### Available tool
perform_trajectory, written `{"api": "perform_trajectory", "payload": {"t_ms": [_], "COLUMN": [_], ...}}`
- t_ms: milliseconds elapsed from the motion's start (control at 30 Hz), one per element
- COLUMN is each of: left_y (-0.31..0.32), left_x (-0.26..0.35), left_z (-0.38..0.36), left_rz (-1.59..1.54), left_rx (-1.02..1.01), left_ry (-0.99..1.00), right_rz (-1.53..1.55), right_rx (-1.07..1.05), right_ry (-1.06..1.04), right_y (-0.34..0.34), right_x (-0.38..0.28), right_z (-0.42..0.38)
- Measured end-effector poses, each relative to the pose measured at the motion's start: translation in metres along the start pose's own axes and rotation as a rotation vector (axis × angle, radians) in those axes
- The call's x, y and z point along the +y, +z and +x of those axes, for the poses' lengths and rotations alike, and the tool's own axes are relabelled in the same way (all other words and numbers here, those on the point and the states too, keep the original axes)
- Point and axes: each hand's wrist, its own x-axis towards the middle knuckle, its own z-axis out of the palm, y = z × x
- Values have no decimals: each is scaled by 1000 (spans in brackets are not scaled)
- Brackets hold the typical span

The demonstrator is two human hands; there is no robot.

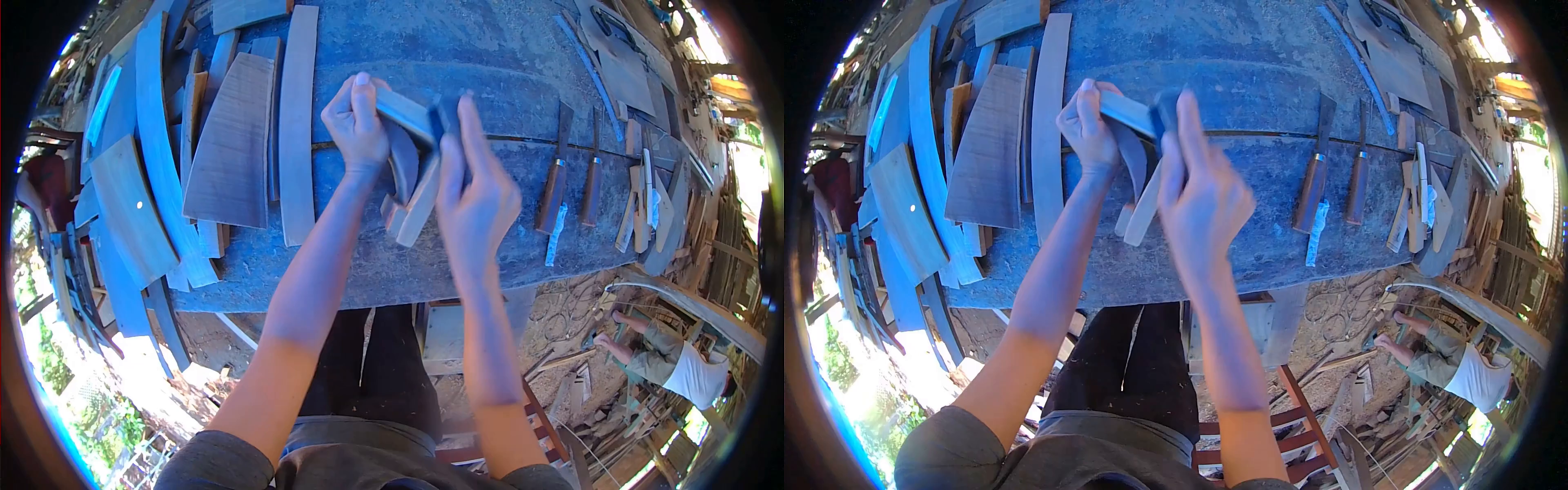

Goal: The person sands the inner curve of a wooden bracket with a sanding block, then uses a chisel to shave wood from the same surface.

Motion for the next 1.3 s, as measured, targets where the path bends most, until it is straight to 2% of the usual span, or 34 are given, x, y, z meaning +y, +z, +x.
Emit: {"api": "perform_trajectory", "payload": {"t_ms": [33,100,133,200,233,300,433,500,567,633,767,833,867,933,1000,1067,1100,1167,1200,1233,1300], "left_y": [3,1,-1,-3,-2,-2,0,-1,-2,0,0,0,0,-2,-2,2,2,3,3,5,13], "left_x": [1,2,2,1,-1,-4,-1,-3,-3,-5,-2,-3,-5,-5,-3,-5,-6,-6,-6,-6,-8], "left_z": [0,0,1,1,1,2,3,3,3,1,4,3,4,4,6,9,10,9,9,11,15], "left_rz": [-7,3,4,30,31,22,46,29,30,30,32,8,-2,-11,0,-19,-33,-32,-27,-32,-67], "left_rx": [0,8,7,-28,-31,-7,-42,-40,-35,-33,-15,-48,-54,-55,-99,-83,-67,-66,-55,-61,-103], "left_ry": [0,-6,-6,-15,-21,33,23,45,34,19,45,8,31,49,53,66,66,59,53,55,88], "right_rz": [-6,26,26,-13,-15,44,44,63,12,36,35,127,129,-30,4,103,104,915,1051,1050,1444], "right_rx": [3,-336,-336,-204,-208,107,124,-160,-196,40,88,-258,-258,-437,-70,176,184,-45,-5,3,-137], "right_ry": [-3,83,84,-71,-65,-43,-55,-23,-53,-95,-42,74,76,74,20,-117,-114,603,703,701,865], "right_y": [-10,-33,-30,-23,-13,14,1,-21,-21,-2,-3,-30,-32,-37,-9,24,19,3,4,8,12], "right_x": [-7,-29,-27,-18,-9,13,-2,-26,-14,7,3,-24,-26,-27,-6,30,27,18,22,29,41], "right_z": [-14,-57,-58,-60,-43,1,-38,-78,-66,-20,-14,-54,-52,-53,-11,26,29,31,22,11,-8]}}
